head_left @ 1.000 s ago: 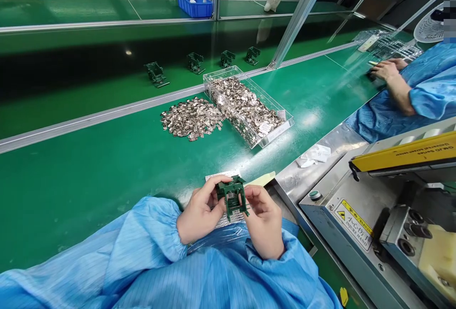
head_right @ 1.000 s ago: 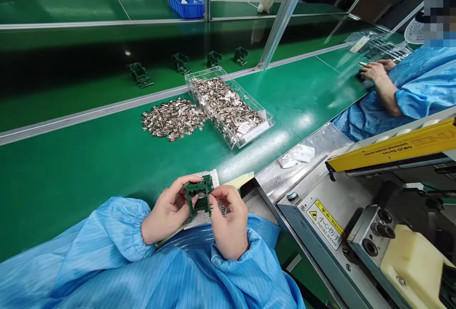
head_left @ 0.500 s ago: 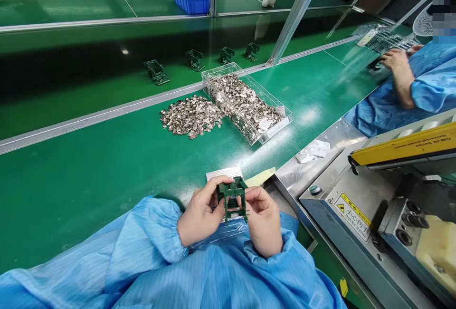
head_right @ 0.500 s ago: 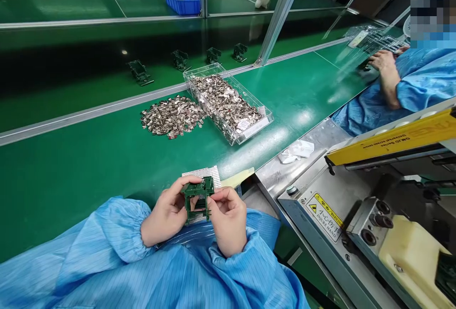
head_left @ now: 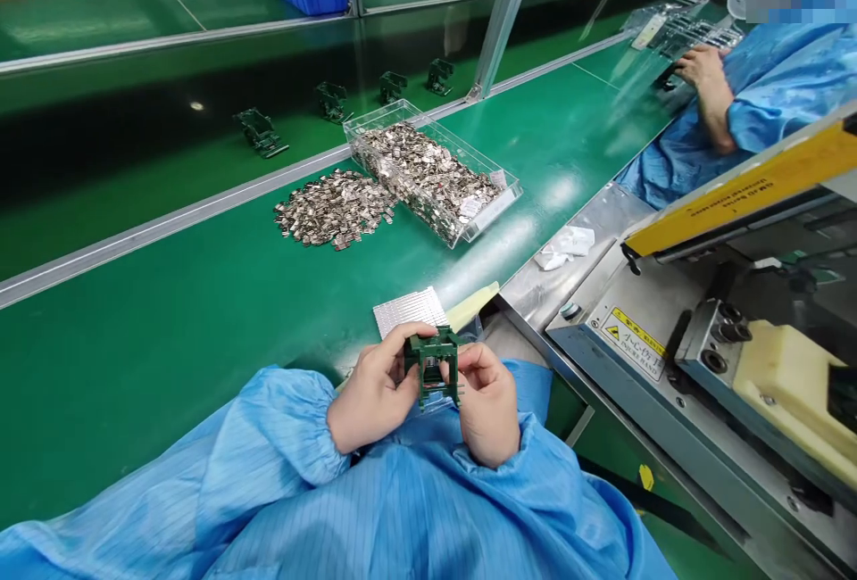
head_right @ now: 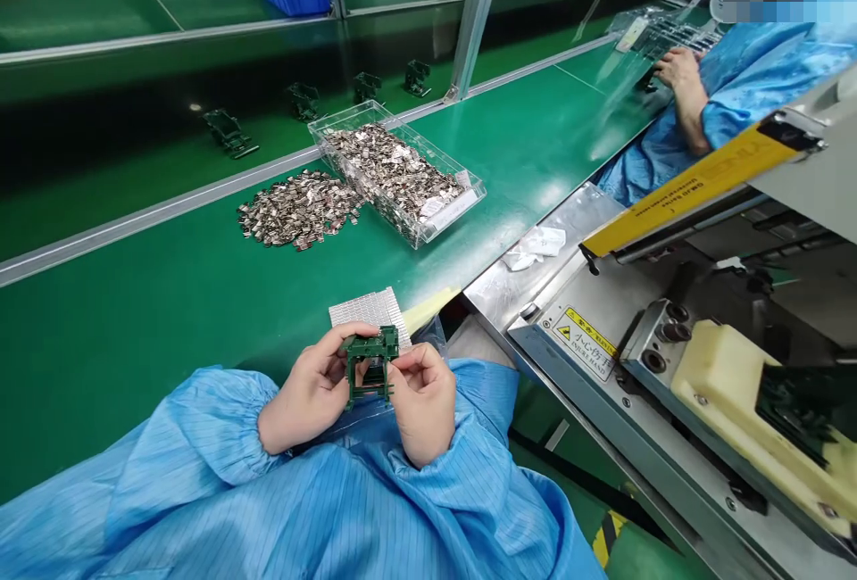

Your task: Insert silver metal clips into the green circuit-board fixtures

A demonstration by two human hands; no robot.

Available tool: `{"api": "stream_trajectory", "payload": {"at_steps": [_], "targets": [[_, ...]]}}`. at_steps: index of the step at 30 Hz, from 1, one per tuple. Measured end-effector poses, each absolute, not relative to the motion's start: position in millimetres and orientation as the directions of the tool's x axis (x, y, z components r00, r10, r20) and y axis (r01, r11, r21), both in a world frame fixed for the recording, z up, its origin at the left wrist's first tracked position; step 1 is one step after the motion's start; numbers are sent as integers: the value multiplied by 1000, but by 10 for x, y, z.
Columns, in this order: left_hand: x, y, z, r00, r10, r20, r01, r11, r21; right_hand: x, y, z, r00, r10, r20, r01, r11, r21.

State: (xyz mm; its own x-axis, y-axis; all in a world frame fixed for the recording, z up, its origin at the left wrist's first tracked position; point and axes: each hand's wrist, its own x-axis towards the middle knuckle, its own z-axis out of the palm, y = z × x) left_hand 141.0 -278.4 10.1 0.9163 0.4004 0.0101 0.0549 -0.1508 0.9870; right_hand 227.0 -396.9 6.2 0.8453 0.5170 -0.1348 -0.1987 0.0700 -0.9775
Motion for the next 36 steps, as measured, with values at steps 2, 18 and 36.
{"api": "stream_trajectory", "payload": {"at_steps": [2,18,36], "targets": [[1409,-2779,94,932,362,10,46,-145,988,2280,-4040,26,838,529,-132,-201,74,-977],[1968,-2576,-39,897,417,146,-73,-187,980,2490,-4156,-571,680,732,-56,-60,-20,-998],[1959,-2526,-77,896,438,73,9,-183,983,2583,-4190,-837,592,794,142,126,83,-989]]}}
